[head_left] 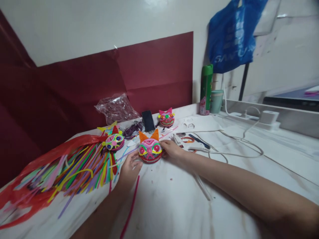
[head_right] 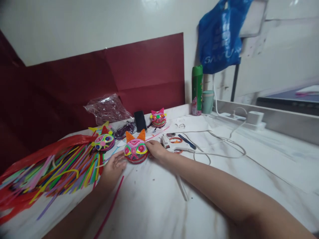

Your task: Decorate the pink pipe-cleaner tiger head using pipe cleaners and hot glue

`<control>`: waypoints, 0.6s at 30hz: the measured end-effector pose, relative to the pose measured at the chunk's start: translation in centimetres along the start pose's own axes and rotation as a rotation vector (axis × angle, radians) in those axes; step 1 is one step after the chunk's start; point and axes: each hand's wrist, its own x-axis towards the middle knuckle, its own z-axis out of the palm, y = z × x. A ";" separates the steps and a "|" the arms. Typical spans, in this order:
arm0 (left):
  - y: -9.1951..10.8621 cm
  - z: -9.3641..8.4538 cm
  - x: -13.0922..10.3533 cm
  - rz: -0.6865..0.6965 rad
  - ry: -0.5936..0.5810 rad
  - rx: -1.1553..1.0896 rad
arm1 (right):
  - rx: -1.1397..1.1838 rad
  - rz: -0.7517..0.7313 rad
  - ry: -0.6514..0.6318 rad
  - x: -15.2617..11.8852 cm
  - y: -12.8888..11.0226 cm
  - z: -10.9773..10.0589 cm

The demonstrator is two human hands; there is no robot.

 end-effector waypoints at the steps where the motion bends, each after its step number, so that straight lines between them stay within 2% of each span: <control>1: 0.1 0.0 0.0 -0.009 0.003 0.000 | 0.002 -0.003 0.002 0.0 0.0 0.0; 6: 0.2 0.1 0.1 -0.051 0.071 0.065 | -0.002 -0.023 -0.001 0.0 -0.3 0.0; 13: 0.1 0.0 0.0 0.052 0.175 0.181 | -0.038 -0.049 -0.023 -0.6 -0.5 -0.1; 16: 0.4 0.0 -0.2 0.135 0.161 0.261 | -0.037 -0.049 -0.039 -0.6 -0.5 0.0; 18: 0.7 -0.1 -0.2 0.139 0.139 0.325 | -0.028 -0.054 -0.046 -0.5 -0.5 0.0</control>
